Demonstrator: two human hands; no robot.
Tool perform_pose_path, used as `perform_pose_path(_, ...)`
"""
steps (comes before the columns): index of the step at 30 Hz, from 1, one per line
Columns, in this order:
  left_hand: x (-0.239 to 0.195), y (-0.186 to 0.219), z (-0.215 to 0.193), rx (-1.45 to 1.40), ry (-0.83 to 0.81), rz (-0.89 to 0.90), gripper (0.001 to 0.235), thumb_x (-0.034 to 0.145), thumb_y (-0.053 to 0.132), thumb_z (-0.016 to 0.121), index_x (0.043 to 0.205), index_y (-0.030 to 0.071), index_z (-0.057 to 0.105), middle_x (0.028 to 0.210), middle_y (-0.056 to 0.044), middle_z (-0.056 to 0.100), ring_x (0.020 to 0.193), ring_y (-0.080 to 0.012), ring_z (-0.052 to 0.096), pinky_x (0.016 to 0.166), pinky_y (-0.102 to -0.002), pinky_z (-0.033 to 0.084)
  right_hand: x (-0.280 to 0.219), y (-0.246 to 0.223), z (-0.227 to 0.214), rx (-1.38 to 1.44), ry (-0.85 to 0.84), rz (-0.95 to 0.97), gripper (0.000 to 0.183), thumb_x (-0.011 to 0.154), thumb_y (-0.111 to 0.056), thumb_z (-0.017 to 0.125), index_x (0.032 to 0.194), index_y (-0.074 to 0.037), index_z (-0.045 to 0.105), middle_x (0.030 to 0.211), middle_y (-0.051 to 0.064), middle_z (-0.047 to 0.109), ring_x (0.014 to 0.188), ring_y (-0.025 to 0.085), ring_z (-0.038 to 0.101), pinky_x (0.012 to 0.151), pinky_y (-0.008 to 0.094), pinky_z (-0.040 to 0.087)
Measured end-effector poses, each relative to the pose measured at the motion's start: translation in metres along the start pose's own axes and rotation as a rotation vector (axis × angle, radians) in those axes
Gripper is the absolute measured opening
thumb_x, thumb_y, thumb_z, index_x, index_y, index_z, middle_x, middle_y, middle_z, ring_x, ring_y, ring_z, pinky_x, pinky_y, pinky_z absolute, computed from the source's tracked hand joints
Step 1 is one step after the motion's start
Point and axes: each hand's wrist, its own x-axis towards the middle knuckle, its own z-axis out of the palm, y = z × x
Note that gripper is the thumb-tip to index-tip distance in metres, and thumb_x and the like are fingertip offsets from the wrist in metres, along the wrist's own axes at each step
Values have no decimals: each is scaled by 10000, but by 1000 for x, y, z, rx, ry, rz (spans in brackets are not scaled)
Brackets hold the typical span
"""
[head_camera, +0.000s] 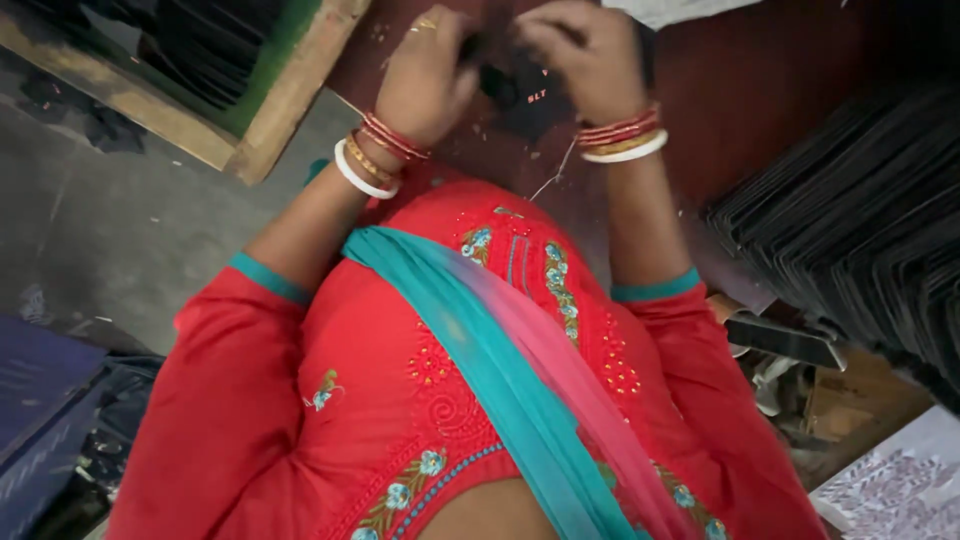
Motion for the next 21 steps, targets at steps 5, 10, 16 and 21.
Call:
perform_pose_path(5,-17,-29,6,-392,21,-446,455,968,43,627,1412,12,532,1171,-202,666,1099,-404,622,921,-466,508,-44,73,-16,-374,111,58,157,973,-200,806,1084,-89,813,1040,98,782,952,241,774,858,362,591)
perform_pose_path(10,-29,-43,14,-788,-42,-640,306,1065,160,717,1308,12,604,968,-134,604,926,-198,562,848,-355,494,-66,3,34,-671,168,100,437,685,-346,932,951,-63,731,938,138,685,852,353,671,673,462,520)
perform_pose_path(16,42,15,-52,-986,-244,-449,452,991,263,741,1354,37,593,1239,-99,730,1115,-158,671,991,-348,544,-64,12,15,-458,-4,-4,322,807,-231,872,982,-62,661,934,107,657,891,326,641,760,458,526)
perform_pose_path(21,47,28,-35,-317,-834,-237,539,829,465,838,1089,10,710,983,-233,734,905,-396,690,831,-487,537,-23,14,-17,-706,-157,-325,232,819,-93,794,1021,-197,745,973,40,702,971,301,668,824,435,544)
